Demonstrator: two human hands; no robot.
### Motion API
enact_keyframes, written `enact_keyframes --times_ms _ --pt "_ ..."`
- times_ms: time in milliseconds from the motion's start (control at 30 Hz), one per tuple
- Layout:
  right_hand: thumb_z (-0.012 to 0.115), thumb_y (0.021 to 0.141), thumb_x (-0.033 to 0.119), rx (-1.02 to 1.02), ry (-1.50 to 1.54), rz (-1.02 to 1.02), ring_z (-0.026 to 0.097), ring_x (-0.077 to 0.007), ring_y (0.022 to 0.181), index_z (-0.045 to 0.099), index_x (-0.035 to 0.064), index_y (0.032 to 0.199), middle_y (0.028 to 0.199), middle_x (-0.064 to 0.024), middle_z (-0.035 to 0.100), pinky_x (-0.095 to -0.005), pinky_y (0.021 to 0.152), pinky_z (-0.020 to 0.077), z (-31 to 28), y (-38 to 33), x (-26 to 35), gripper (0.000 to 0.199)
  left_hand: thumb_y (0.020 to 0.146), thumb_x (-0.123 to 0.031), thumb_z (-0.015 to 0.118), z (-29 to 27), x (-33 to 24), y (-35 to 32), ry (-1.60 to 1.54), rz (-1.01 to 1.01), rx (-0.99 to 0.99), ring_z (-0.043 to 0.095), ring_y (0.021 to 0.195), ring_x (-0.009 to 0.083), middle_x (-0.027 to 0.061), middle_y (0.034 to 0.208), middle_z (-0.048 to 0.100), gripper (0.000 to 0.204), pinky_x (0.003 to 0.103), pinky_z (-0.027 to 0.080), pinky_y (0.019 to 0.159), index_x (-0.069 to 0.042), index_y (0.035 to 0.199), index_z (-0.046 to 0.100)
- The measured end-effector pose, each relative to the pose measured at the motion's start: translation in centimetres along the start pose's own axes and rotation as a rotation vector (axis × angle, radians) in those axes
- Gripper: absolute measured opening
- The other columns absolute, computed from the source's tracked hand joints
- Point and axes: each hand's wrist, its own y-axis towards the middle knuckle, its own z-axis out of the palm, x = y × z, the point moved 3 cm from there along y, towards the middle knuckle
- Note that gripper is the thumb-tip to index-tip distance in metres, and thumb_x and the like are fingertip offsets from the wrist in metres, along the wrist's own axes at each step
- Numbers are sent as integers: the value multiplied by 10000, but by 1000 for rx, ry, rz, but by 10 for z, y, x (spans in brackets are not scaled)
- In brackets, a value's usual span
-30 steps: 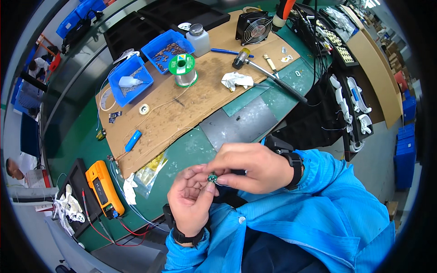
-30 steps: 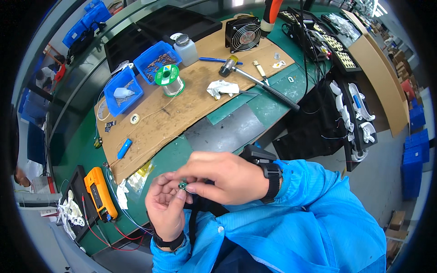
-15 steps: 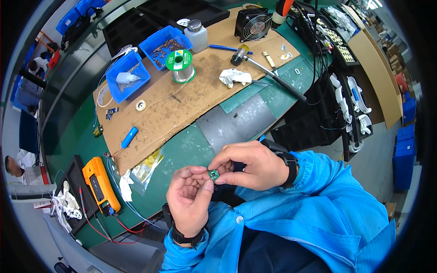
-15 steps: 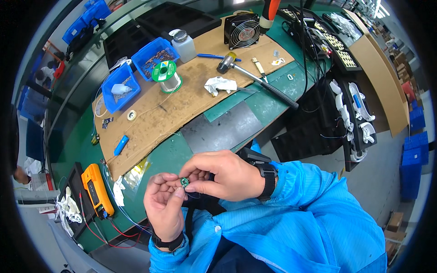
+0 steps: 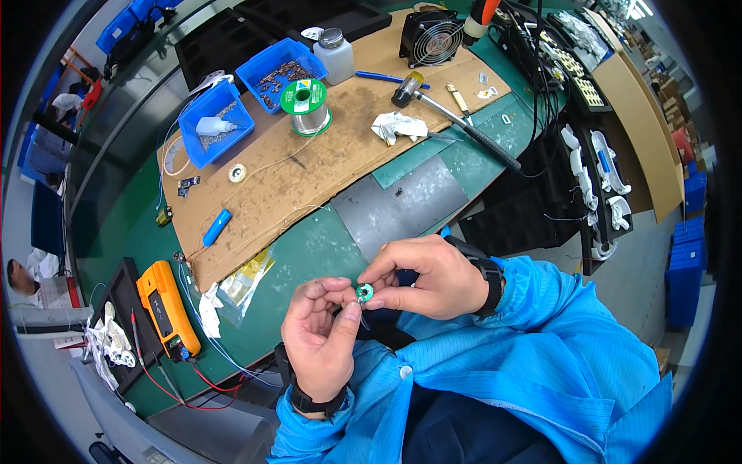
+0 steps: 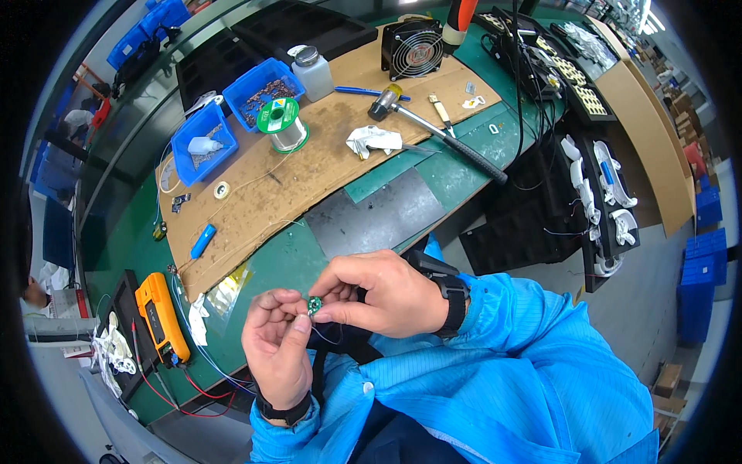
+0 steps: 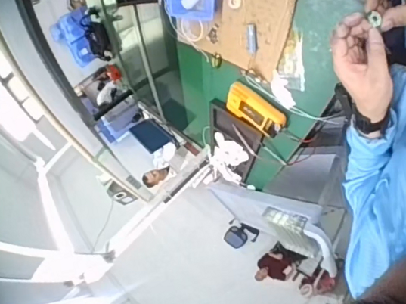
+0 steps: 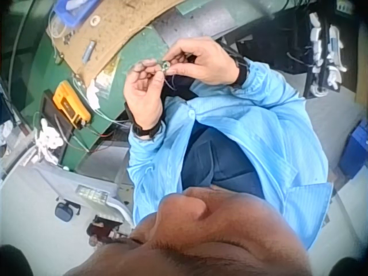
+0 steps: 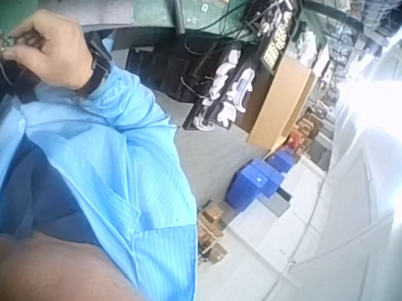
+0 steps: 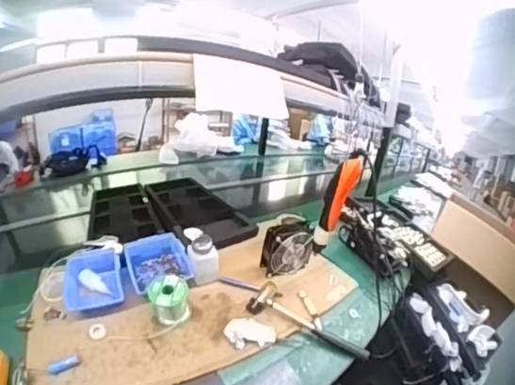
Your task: Soldering a wire onto a small green printed circuit board.
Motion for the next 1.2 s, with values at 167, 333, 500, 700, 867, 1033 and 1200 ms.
enact_keyframes --times_ms 167,333,500,700,867,1033,1200 --pt "799 904 155 1 17 0 719 -153 793 709 12 1074 899 -85 739 -279 694 567 0 -1 -2 239 926 97 650 -3 5 0 19 19 1 616 940 119 82 1008 649 332 245 490 831 32 1236 553" --pt "799 906 157 5 22 57 744 -164 813 715 3 1066 902 -98 755 -280 708 579 -1 -2 -1 238 927 92 652 -1 5 0 -6 4 2 615 932 116 82 1006 651 336 253 488 838 30 1240 549" --pt "801 902 153 -6 20 75 753 -171 814 719 -2 1055 891 -104 760 -286 706 584 0 -3 -3 233 929 101 641 -2 6 -1 -27 7 6 619 935 122 88 1006 653 337 258 494 842 32 1244 540" --pt "802 882 88 -31 19 -6 736 -168 806 731 3 1099 944 -109 748 -281 684 567 1 -3 -7 243 937 98 610 1 7 -2 -48 -43 -11 654 886 153 112 993 658 323 281 547 817 37 1241 519" --pt "813 864 70 -62 54 -40 698 -139 758 745 20 1101 961 -89 736 -260 650 541 1 -2 -9 252 943 92 584 -1 9 -2 -27 -85 -8 661 790 174 143 969 660 299 305 589 690 43 1229 509" --pt "813 867 76 -63 38 -37 689 -134 746 746 19 1081 969 -88 737 -261 644 538 1 -1 -10 232 942 95 581 -3 10 -1 -18 -73 -8 659 794 173 145 968 656 301 305 587 688 41 1228 508" --pt "809 865 66 -61 43 -36 683 -135 737 741 17 1078 971 -90 735 -261 641 538 1 0 -11 229 938 102 576 -3 9 0 -5 -80 -26 668 792 173 141 948 659 294 305 590 702 46 1220 512"
